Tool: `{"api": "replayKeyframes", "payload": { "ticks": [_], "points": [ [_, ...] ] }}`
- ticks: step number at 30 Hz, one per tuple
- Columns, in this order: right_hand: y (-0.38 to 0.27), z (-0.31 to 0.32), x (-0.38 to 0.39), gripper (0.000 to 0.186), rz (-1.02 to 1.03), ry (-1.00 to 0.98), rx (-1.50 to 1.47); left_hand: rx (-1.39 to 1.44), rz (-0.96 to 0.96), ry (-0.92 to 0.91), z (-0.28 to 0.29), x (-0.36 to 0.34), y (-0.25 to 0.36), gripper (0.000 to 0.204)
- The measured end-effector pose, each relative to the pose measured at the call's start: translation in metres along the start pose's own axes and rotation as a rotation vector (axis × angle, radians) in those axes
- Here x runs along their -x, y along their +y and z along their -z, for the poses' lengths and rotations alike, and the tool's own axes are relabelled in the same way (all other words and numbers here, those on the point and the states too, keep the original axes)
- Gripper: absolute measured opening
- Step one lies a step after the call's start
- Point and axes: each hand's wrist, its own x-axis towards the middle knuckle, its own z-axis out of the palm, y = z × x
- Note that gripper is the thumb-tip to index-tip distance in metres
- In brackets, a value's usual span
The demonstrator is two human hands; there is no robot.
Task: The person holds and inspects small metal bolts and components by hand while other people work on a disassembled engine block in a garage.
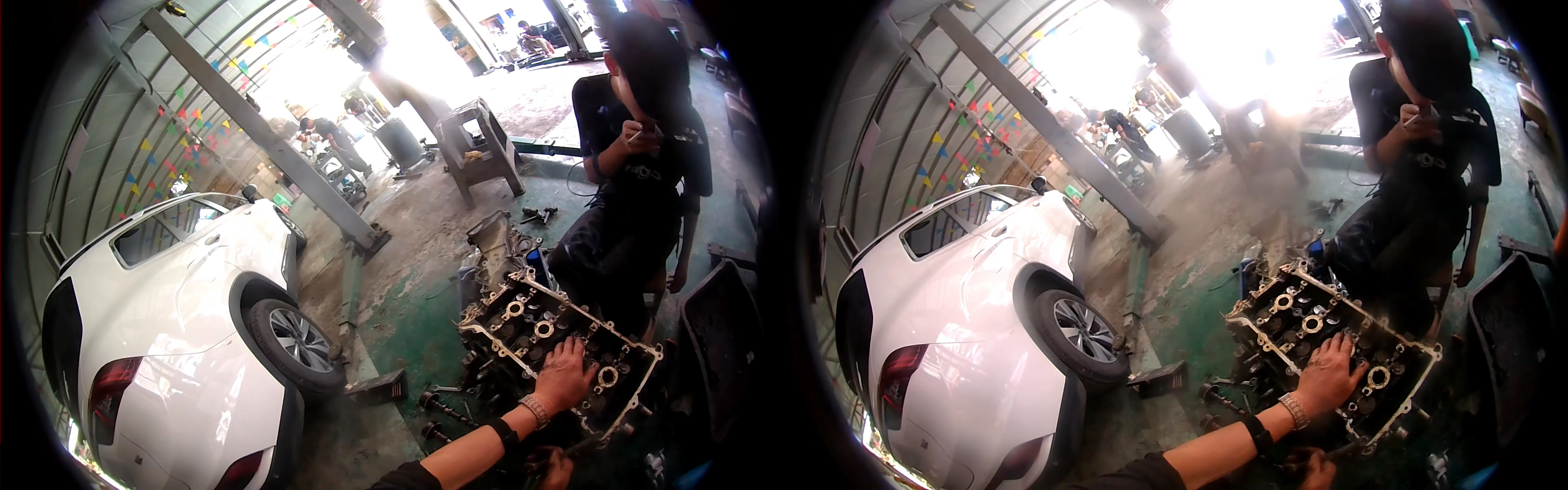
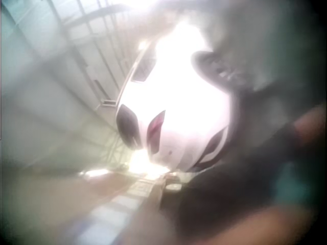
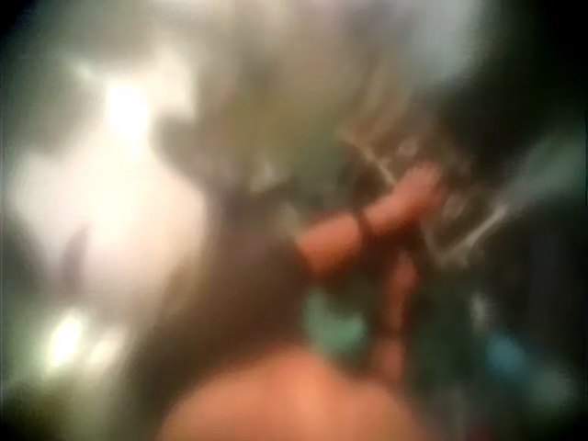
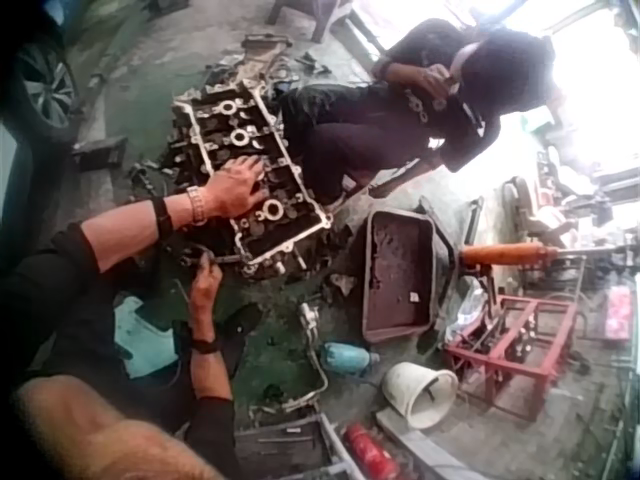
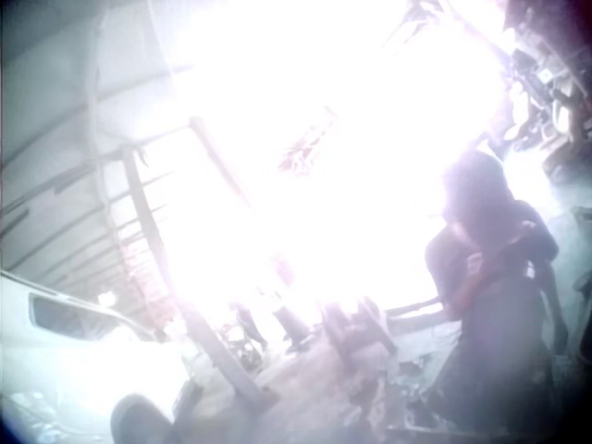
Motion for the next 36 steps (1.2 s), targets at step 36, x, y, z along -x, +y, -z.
{"api": "replayKeyframes", "payload": {
  "ticks": [36],
  "points": [
    [-0.044,0.006,0.006,0.028,0.002,-0.126,-0.239,-0.007,-0.039,0.119,-0.014,-0.004,-0.005,0.048]
  ]
}}
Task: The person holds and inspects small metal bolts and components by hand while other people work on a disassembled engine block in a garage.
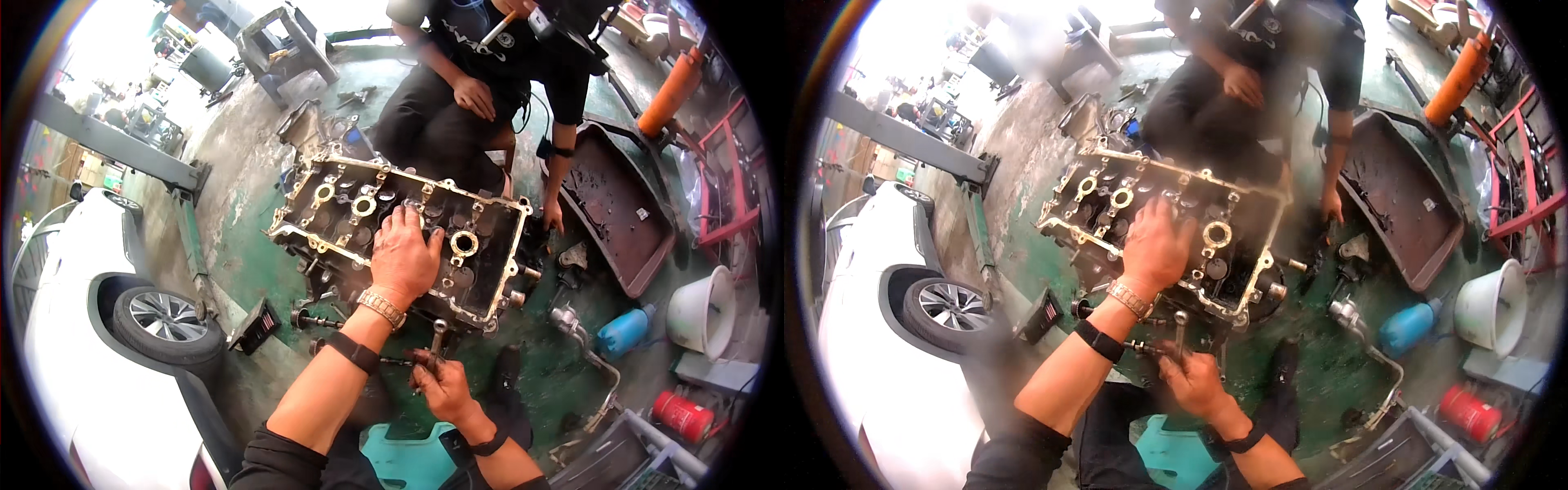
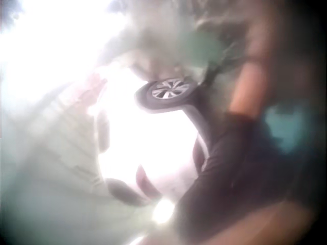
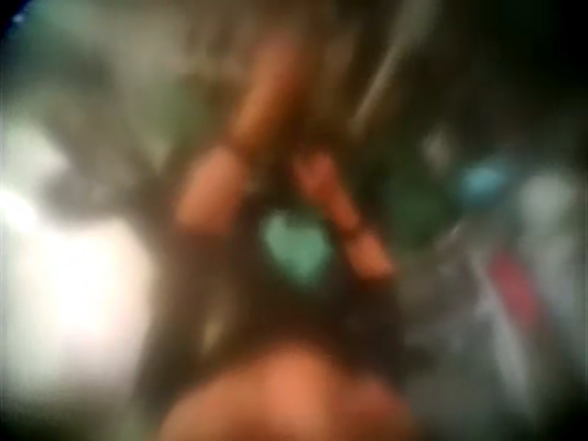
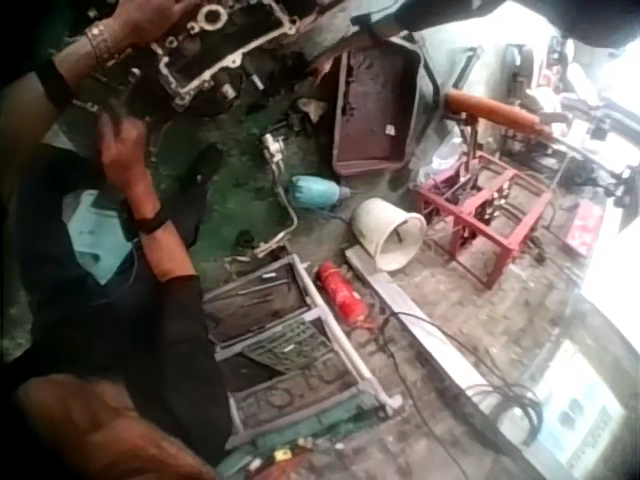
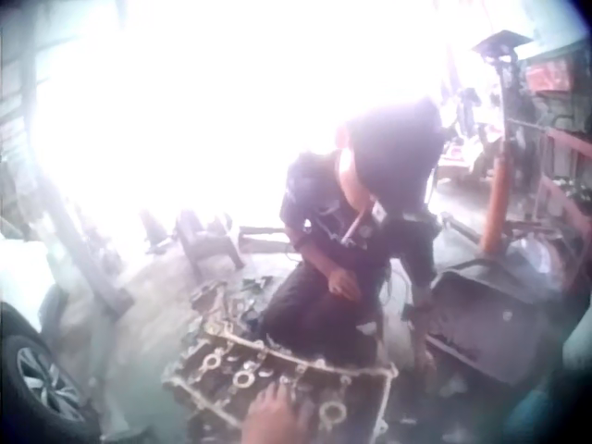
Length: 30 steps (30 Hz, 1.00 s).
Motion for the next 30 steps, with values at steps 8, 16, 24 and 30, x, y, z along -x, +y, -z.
{"api": "replayKeyframes", "payload": {
  "ticks": [8,16,24,30],
  "points": [
    [-0.003,-0.001,-0.001,0.027,0.123,0.131,0.1,0.018,0.031,-0.035,-0.003,0.001,-0.004,0.045],
    [0.004,-0.004,-0.003,0.025,0.133,0.22,0.112,0.045,0.012,-0.018,-0.002,0.001,-0.006,0.039],
    [-0.043,0.0,0.008,0.022,0.218,0.264,0.081,0.029,0.072,-0.08,0.006,0.0,0.0,0.058],
    [-0.1,0.038,-0.029,0.019,0.214,0.534,0.263,0.046,0.093,-0.135,0.005,0.001,0.0,0.064]
  ]
}}
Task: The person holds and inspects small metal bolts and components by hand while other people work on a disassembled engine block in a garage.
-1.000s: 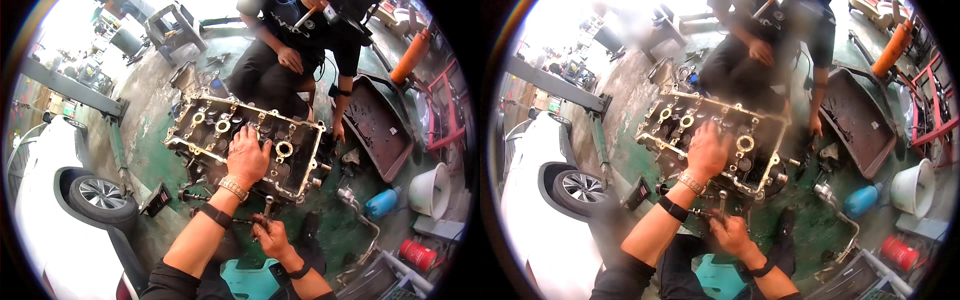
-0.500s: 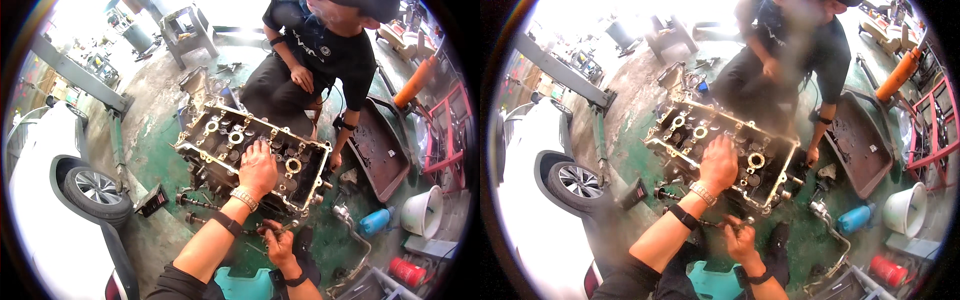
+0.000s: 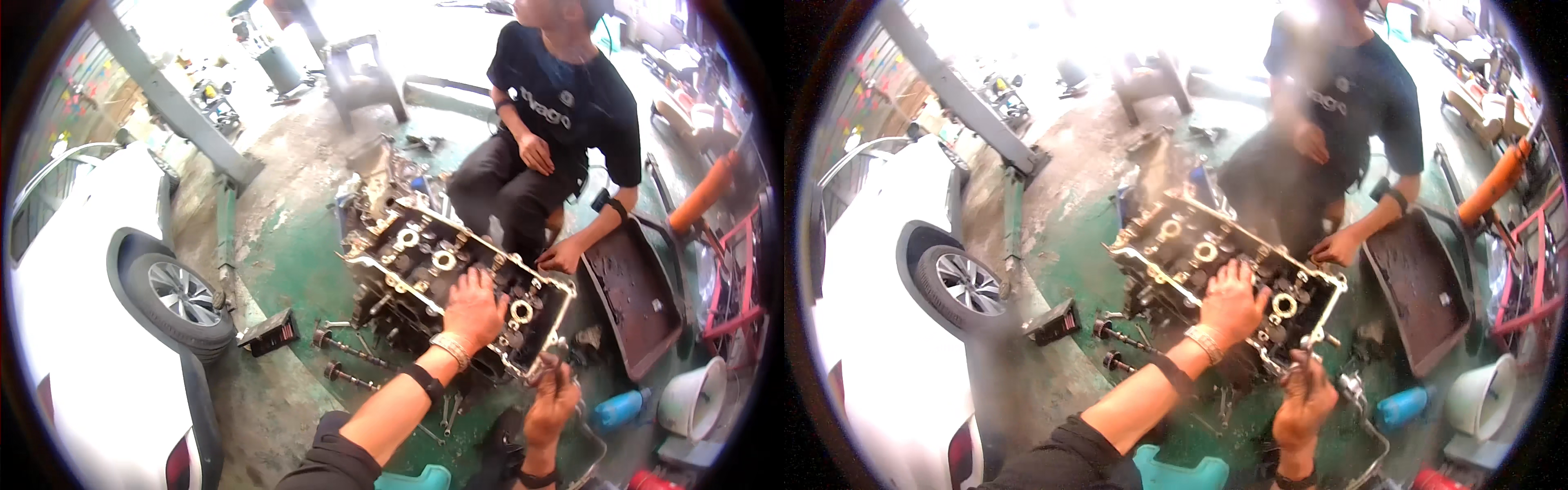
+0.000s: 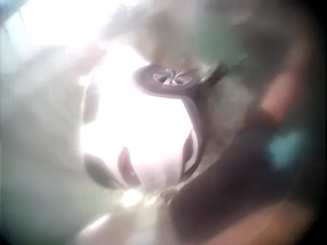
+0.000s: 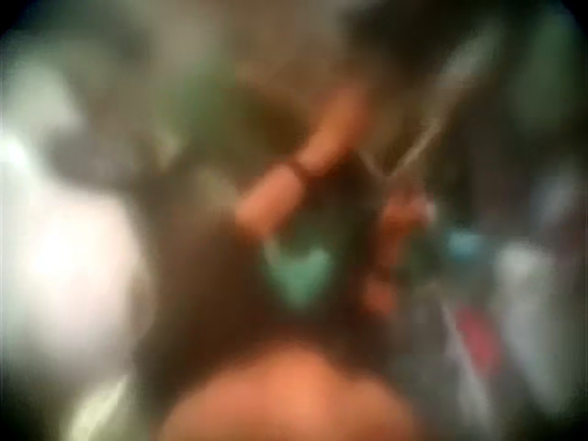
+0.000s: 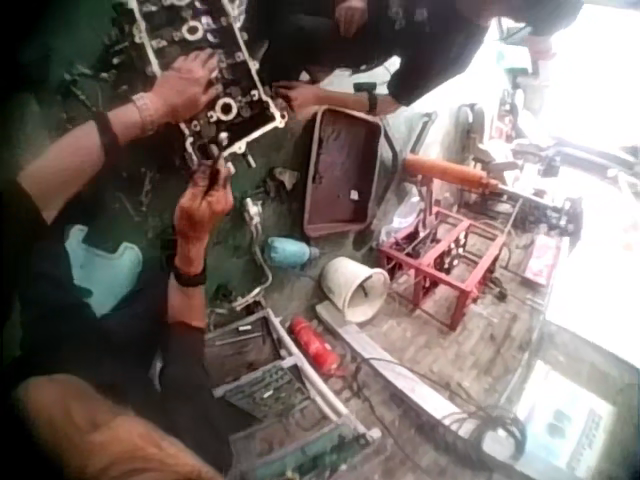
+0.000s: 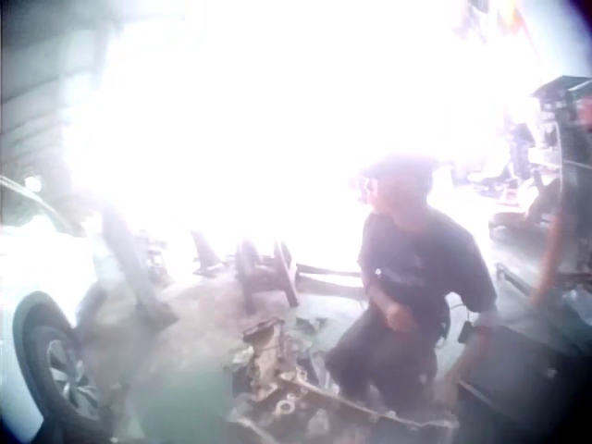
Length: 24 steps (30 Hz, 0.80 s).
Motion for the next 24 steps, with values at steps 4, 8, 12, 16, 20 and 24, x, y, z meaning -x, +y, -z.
{"api": "replayKeyframes", "payload": {
  "ticks": [4,8,12,16,20,24],
  "points": [
    [-0.003,-0.027,-0.033,0.019,-0.075,-0.02,0.061,-0.074,-0.022,-0.022,0.001,0.001,-0.004,0.063],
    [0.025,-0.065,-0.045,0.033,-0.017,-0.065,0.027,0.095,-0.022,0.093,0.006,0.006,-0.006,0.058],
    [0.067,-0.075,-0.055,0.032,0.112,-0.037,0.123,0.172,-0.016,0.08,0.009,0.008,-0.006,0.054],
    [0.091,-0.071,-0.058,0.032,0.15,-0.007,0.375,0.206,-0.04,-0.017,0.011,0.008,-0.012,0.056],
    [0.096,-0.075,-0.058,0.032,0.189,0.019,0.537,0.227,-0.077,-0.026,0.01,0.014,-0.018,0.057],
    [0.098,-0.078,-0.057,0.032,0.213,0.038,0.625,0.181,-0.136,0.048,0.008,0.035,-0.027,0.057]
  ]
}}
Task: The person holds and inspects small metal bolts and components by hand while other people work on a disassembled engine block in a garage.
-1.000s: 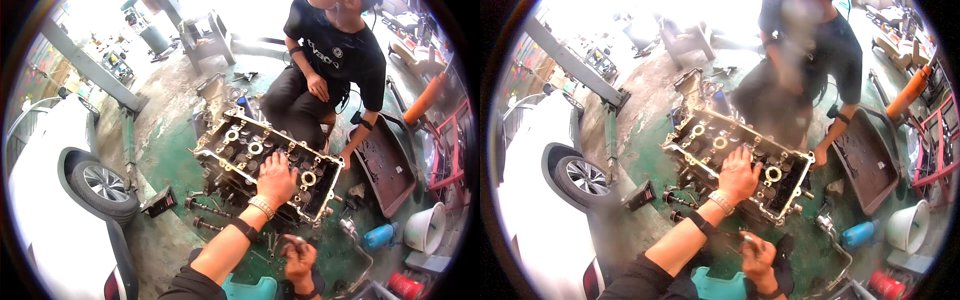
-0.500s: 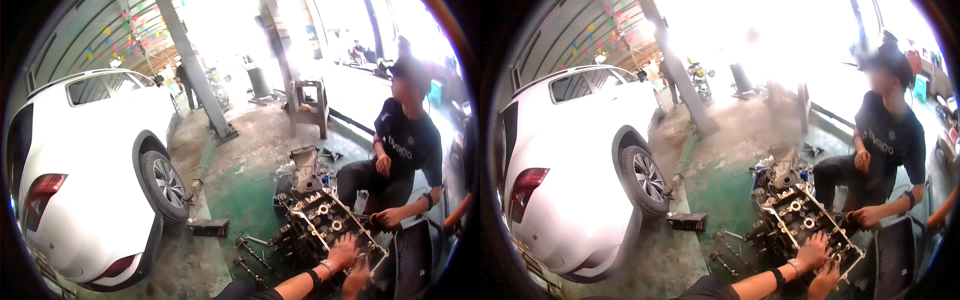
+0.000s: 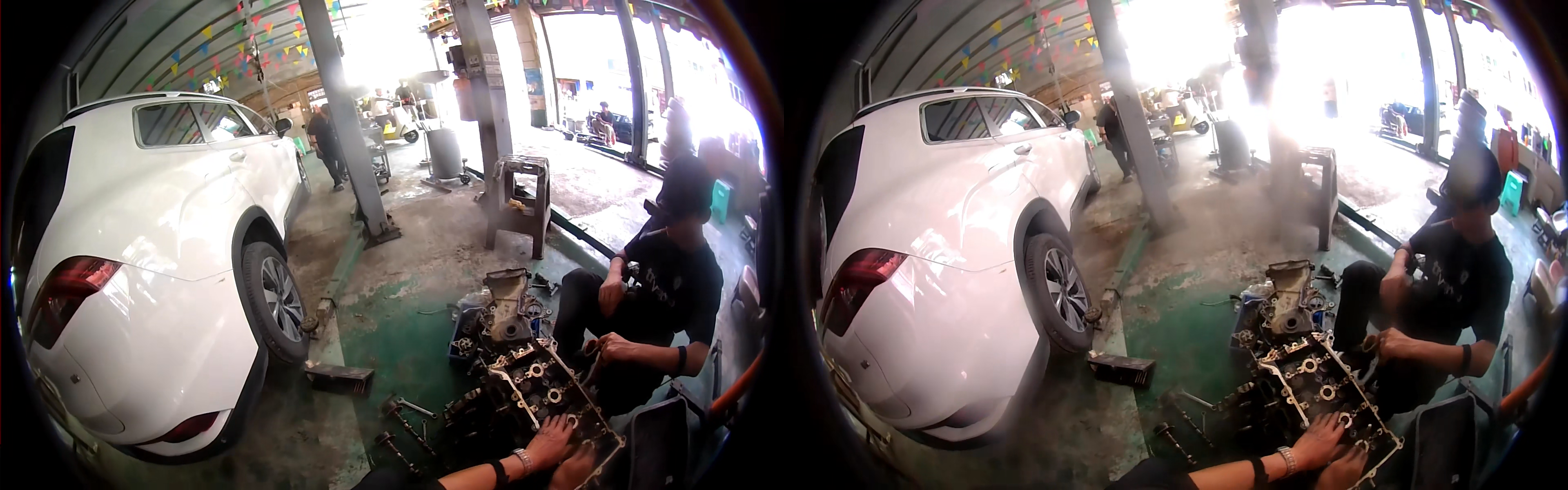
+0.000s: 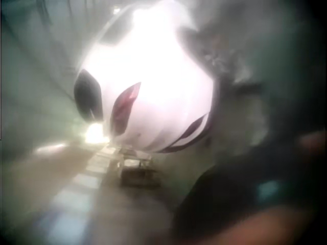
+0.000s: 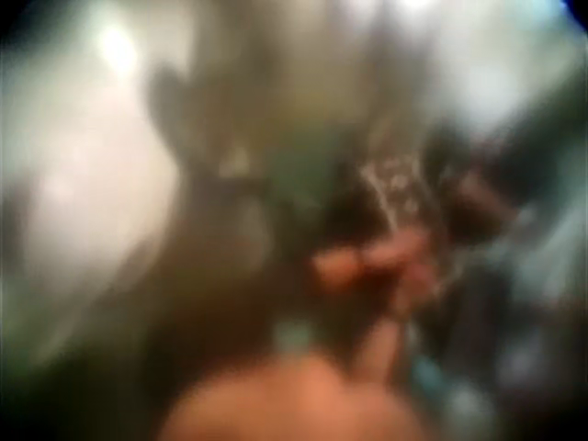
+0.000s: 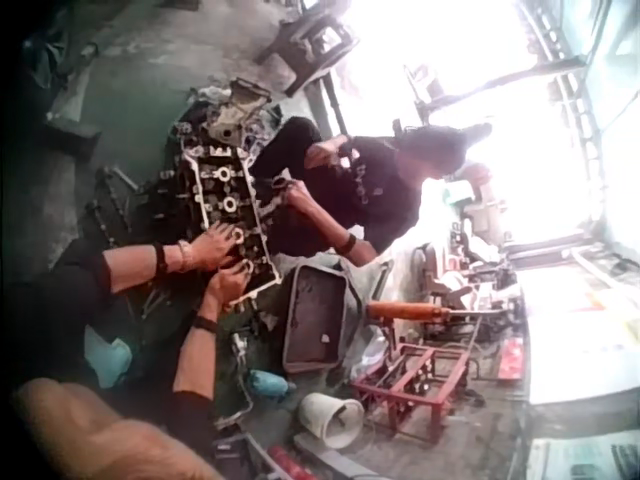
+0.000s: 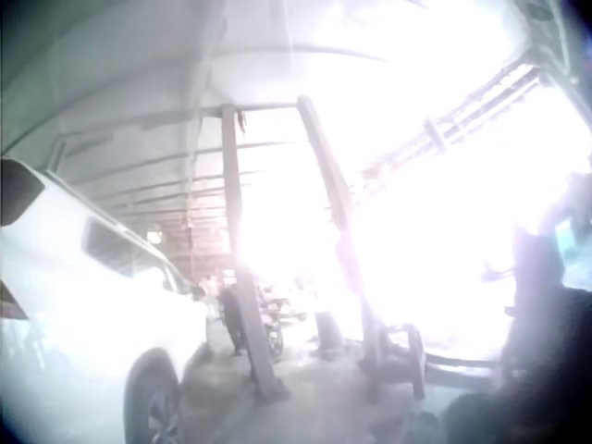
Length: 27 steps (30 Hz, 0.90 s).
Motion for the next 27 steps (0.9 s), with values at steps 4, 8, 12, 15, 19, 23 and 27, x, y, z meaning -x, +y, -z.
{"api": "replayKeyframes", "payload": {
  "ticks": [4,8,12,15,19,23,27],
  "points": [
    [0.0,-0.004,0.001,0.031,0.02,0.011,0.057,-0.019,-0.083,0.081,0.004,0.036,-0.008,0.055],
    [0.0,-0.007,0.001,0.031,0.037,0.025,0.098,0.027,-0.176,0.282,0.02,0.068,-0.011,0.054],
    [-0.001,-0.007,-0.001,0.031,0.06,0.039,0.139,0.237,0.012,0.258,0.031,0.095,-0.001,0.033],
    [-0.002,-0.008,-0.004,0.031,0.076,0.055,0.164,0.385,0.199,0.225,0.033,0.101,-0.005,0.032],
    [0.001,-0.01,-0.006,0.031,0.094,0.069,0.206,0.446,0.287,0.159,0.019,0.101,-0.013,0.034],
    [0.004,-0.007,-0.005,0.031,0.11,0.084,0.249,0.248,0.288,0.404,0.004,0.094,-0.012,0.03],
    [-0.007,-0.003,-0.002,0.03,0.192,0.137,0.31,0.36,0.346,0.232,0.008,0.078,-0.026,0.036]
  ]
}}
